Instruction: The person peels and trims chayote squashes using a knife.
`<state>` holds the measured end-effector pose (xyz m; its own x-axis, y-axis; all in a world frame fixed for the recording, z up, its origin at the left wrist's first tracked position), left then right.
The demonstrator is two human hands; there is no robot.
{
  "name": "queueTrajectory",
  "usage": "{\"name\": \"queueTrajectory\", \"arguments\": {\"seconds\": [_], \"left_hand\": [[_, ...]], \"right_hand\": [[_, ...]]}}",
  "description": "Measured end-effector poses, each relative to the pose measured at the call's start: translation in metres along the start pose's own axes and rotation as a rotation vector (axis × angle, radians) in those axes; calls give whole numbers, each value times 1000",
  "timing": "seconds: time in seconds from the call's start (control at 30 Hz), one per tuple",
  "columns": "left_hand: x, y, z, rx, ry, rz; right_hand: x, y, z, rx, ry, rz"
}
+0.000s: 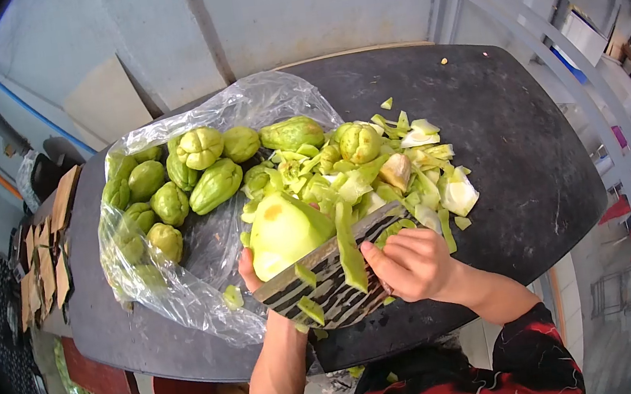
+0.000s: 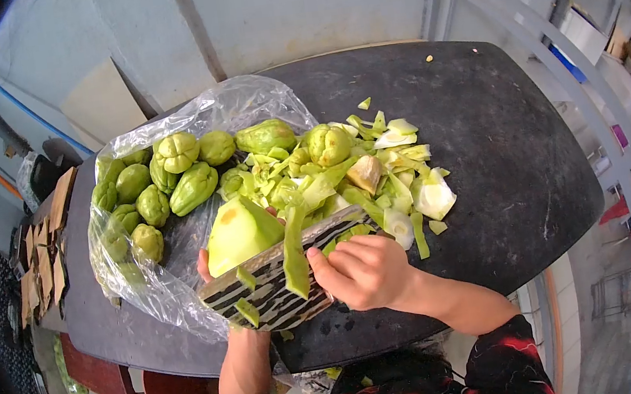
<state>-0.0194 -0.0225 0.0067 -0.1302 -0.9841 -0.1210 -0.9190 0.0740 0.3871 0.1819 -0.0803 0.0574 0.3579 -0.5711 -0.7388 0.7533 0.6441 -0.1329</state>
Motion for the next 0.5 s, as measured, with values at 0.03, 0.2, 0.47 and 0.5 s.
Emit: {"name": "queueTrajectory", "arguments": {"seconds": [0.03,0.2,0.47,0.5], "left_hand": [[2,1,-4,-54,55,-28],[-5,10,-1,37,39,-58],[0,2,-3,-36,33,-18],[-1,3,-3,-55,18,-4]], "right_hand": [[1,6,-3,24,-2,-38],[8,30,-15,75,-34,-148],[8,35,-15,-34,-33,-192],[10,34,-15,-22,-52,-190]]}}
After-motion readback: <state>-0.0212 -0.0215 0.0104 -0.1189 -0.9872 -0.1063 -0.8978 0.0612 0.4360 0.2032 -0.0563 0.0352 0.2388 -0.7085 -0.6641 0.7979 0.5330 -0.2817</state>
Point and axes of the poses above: each hand's wrist, its own x-axis away from the middle knuckle, its own z-axis out of the back of the hand, y = z × x, the point moved 1 cm from there along -x, towards the middle knuckle, and after that the axes turned 11 degrees about -z, right-handed, at the moved point
